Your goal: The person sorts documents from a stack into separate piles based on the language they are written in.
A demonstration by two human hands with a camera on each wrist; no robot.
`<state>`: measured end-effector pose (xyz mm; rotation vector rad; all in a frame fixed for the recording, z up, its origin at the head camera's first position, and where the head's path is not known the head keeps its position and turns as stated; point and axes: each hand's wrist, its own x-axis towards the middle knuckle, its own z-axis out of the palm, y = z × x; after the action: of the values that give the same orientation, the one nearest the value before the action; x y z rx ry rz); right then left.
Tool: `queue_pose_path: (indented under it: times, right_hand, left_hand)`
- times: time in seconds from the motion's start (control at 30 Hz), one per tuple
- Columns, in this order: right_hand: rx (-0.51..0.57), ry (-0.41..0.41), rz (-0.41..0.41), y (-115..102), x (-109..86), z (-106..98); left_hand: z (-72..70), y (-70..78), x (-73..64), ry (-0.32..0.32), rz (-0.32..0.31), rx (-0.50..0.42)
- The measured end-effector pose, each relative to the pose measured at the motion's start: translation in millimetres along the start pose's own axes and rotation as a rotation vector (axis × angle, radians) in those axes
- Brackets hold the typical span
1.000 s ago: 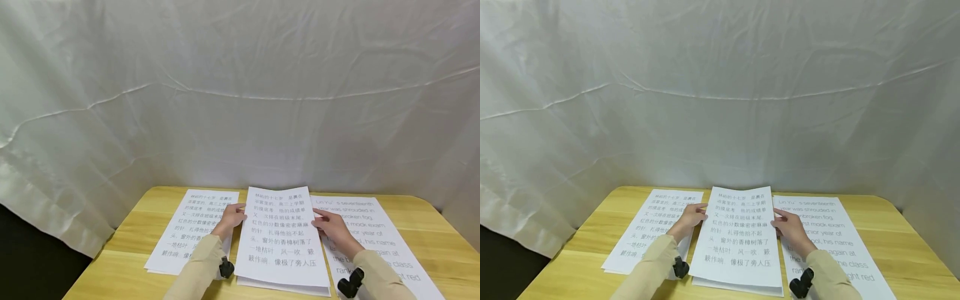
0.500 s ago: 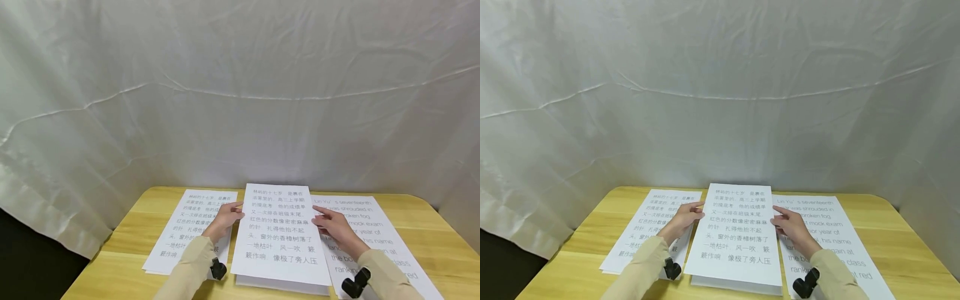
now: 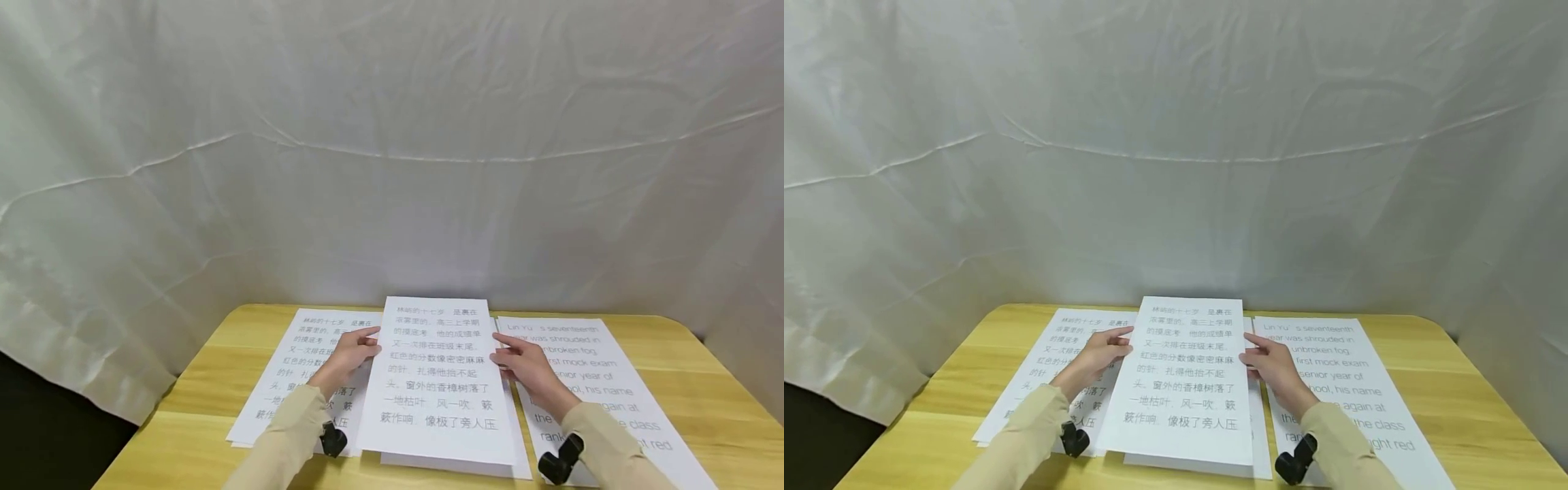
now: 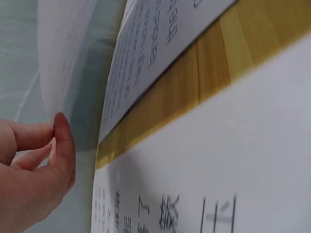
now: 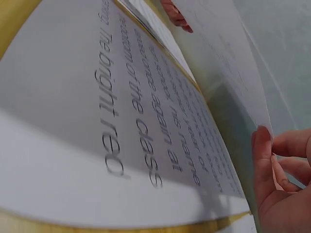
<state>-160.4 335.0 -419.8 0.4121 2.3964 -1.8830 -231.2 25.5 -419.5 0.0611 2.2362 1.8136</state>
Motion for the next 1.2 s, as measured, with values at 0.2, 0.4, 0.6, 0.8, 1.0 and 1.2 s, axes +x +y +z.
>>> queue_pose_path:
  times: [0.2, 0.4, 0.6, 0.8, 1.0, 1.2]
  right_hand:
    - [0.065, 0.005, 0.015, -2, -3.3, -8]
    - [0.093, 0.020, 0.022, -2, -4.1, -9]
    - [0.148, 0.021, 0.023, 1, -5.0, -1]
    - [0.170, 0.022, 0.022, 1, -6.3, 3]
    - [0.166, 0.010, 0.008, -3, -6.0, 5]
    - [0.150, 0.013, 0.006, -7, -5.6, 2]
  left_hand:
    - [7.6, 3.4, 3.3, 0.004, -0.019, -0.002]
    - [10.5, 5.3, 3.7, 0.006, -0.028, -0.004]
    - [3.3, 6.5, -0.6, 0.014, -0.036, 0.025]
    - [-1.2, 5.2, -4.7, -0.009, -0.045, 0.029]
    - [-2.2, 5.3, -8.6, -0.017, -0.068, 0.069]
    - [-0.2, 10.7, -8.4, -0.042, -0.061, 0.083]
